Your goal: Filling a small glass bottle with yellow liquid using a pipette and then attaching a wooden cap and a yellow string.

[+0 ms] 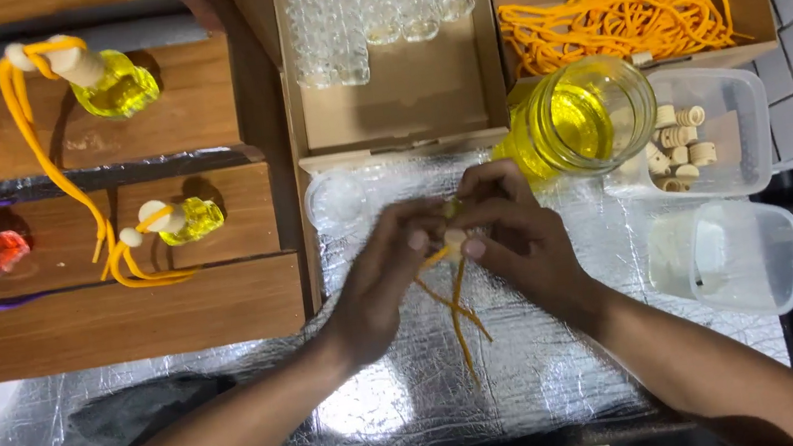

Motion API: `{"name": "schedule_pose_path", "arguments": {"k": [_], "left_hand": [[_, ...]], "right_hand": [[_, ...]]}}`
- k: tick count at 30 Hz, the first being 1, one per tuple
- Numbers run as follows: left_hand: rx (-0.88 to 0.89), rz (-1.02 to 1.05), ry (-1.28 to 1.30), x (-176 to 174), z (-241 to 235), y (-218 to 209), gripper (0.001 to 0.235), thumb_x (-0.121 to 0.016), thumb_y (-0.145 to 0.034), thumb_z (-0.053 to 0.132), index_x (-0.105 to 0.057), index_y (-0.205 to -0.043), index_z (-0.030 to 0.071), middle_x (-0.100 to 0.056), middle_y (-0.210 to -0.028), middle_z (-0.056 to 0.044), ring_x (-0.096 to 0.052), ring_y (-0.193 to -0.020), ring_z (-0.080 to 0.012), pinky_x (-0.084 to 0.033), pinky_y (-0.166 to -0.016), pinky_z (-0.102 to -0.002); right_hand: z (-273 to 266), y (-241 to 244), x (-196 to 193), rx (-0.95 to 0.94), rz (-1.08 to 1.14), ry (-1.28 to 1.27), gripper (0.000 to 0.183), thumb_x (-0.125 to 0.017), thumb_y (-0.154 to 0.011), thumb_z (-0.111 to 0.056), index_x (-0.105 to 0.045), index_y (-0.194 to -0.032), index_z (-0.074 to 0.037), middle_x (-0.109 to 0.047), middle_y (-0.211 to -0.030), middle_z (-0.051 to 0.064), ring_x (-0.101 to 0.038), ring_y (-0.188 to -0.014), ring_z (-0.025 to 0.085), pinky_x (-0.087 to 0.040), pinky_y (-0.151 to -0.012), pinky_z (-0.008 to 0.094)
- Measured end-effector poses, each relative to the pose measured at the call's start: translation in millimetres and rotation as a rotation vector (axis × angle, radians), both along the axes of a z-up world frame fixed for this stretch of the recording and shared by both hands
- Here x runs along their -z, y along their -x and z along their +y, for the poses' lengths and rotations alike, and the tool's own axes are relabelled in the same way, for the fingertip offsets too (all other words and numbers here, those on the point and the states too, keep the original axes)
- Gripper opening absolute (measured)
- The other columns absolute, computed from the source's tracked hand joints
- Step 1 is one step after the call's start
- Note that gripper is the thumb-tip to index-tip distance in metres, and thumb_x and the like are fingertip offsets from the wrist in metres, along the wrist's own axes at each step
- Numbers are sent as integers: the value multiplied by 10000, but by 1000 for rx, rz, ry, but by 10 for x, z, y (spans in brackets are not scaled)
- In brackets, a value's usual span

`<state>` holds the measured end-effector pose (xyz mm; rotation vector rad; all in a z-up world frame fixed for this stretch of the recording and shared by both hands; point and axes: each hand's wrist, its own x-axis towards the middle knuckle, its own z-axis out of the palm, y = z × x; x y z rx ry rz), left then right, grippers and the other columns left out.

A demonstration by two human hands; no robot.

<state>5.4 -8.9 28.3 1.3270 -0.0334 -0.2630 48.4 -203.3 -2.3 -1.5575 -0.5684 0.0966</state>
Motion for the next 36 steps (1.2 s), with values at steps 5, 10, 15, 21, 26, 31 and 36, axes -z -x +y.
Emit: {"name": "schedule_pose_path", "arguments": {"k": [5, 10, 15, 21, 26, 31, 36], "left_hand": [[214, -89, 58, -100, -8, 6, 649, -284, -1084, 462, -521, -1418, -42, -606, -1315, -274, -526, -1336, -423, -325, -1175, -558], [234, -58, 115, 213, -8, 68, 620, -281, -1102, 447, -614, -1329, -24, -665, -1201, -239, -601, -1221, -380, -375, -1140, -557], [348, -29, 87, 249, -18, 80, 505, -337, -1124, 329, -674, -1145, -47, -657, -910, -206, -660, -951, -328, -518, -960, -492], [451, 62, 164, 133, 2, 59, 404, -445, -1125, 268, -727, -996, 9, -723, -873, -131, -704, -923, -219, -561, -919, -409], [466, 121, 266, 235, 3, 61, 311, -482, -1097, 132, -666, -1202, -95, -720, -885, -172, -753, -984, -314, -619, -883, -407], [485, 112, 233, 176, 47, 9, 307, -477, -1087, 103, -655, -1232, -102, -745, -942, -205, -756, -982, -312, -629, -872, -394], [579, 142, 193, 168, 54, 8, 269, -520, -1067, 88, -665, -1216, -84, -761, -1032, -226, -751, -1010, -287, -628, -879, -367]], "right_hand": [[6, 19, 32, -34, 37, -6, 275, -731, -937, -263, -778, -1074, -29, -442, -1198, 126, -505, -1108, 236, -455, -1006, 416], [-4, 6, 58, 27, 76, -5, 234, -693, -978, -225, -739, -1041, -5, -461, -1141, 113, -534, -1074, 226, -468, -985, 413], [-42, -22, 104, 93, 170, -1, 272, -650, -1006, -235, -694, -1020, 33, -489, -1095, 133, -543, -1059, 222, -475, -963, 415], [-23, -37, 121, 125, 168, 25, 229, -641, -1003, -185, -702, -973, 33, -511, -1029, 131, -553, -1013, 214, -500, -857, 376], [-7, -16, 210, 130, 329, -224, 179, -637, -1006, -116, -636, -1056, 56, -660, -926, 176, -627, -828, 195, -546, -714, 336], [1, -6, 167, 179, 321, -170, 209, -631, -1003, -93, -652, -1147, 56, -682, -907, 174, -667, -781, 182, -566, -720, 307], [18, -6, 109, 178, 309, -115, 215, -642, -996, -122, -696, -1102, 57, -710, -892, 178, -673, -791, 180, -569, -749, 319]]}}
